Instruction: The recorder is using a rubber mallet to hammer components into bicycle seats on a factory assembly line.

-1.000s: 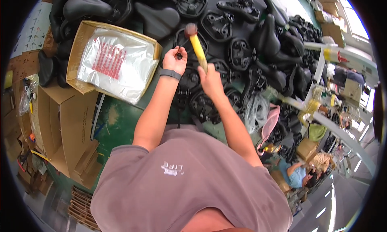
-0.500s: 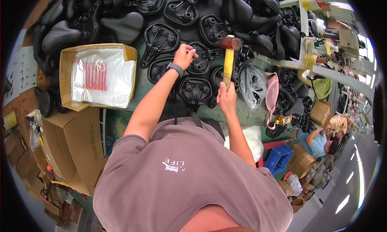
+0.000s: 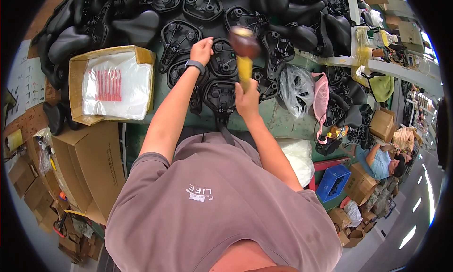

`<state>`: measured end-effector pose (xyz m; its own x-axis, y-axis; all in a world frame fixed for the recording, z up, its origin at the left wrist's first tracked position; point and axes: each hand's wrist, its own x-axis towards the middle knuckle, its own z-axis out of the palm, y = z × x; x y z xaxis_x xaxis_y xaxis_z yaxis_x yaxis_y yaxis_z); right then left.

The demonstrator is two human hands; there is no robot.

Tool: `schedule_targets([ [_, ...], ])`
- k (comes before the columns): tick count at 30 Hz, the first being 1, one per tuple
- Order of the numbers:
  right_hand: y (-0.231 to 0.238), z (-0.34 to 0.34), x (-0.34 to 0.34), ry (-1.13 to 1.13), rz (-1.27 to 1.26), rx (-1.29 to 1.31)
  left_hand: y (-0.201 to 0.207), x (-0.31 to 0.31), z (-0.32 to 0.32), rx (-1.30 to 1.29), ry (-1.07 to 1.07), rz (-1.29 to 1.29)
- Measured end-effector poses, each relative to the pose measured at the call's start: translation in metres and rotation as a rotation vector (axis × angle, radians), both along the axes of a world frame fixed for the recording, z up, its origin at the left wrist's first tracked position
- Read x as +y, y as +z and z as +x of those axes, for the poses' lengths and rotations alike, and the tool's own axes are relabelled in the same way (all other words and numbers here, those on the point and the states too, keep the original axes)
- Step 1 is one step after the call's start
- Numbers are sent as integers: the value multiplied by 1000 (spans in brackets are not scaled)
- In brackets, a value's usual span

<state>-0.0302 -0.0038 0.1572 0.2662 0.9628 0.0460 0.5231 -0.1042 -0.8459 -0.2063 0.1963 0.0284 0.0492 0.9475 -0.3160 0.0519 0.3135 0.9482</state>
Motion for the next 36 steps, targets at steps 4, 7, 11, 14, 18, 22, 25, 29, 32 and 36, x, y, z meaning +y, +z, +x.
schedule_targets([
  [4,-26,10,12,142,-495,-224,38,-34,-22,-245,267,-369],
  [7,9,16,12,40,-394,-48,59,-69,-20,-387,253,-441],
  [11,27,22,-27,-132,-264,327,46,-107,-8,-299,-6,-253],
  [14,31,28,-64,-150,-236,392,28,-107,14,-174,-112,-104],
  [18,32,29,-110,-190,-311,339,11,-100,45,-20,-266,145],
  [22,24,19,-139,-270,-400,357,-6,-93,41,423,-303,554],
  [25,6,13,-151,-277,-333,393,-18,-101,26,597,-401,555],
  [29,12,17,-160,-278,-337,387,-13,-103,34,526,-313,490],
  [32,5,23,-162,-323,-315,313,0,-100,44,290,-314,270],
  [36,-1,21,-147,-232,-385,379,-26,-78,23,96,-382,11],
])
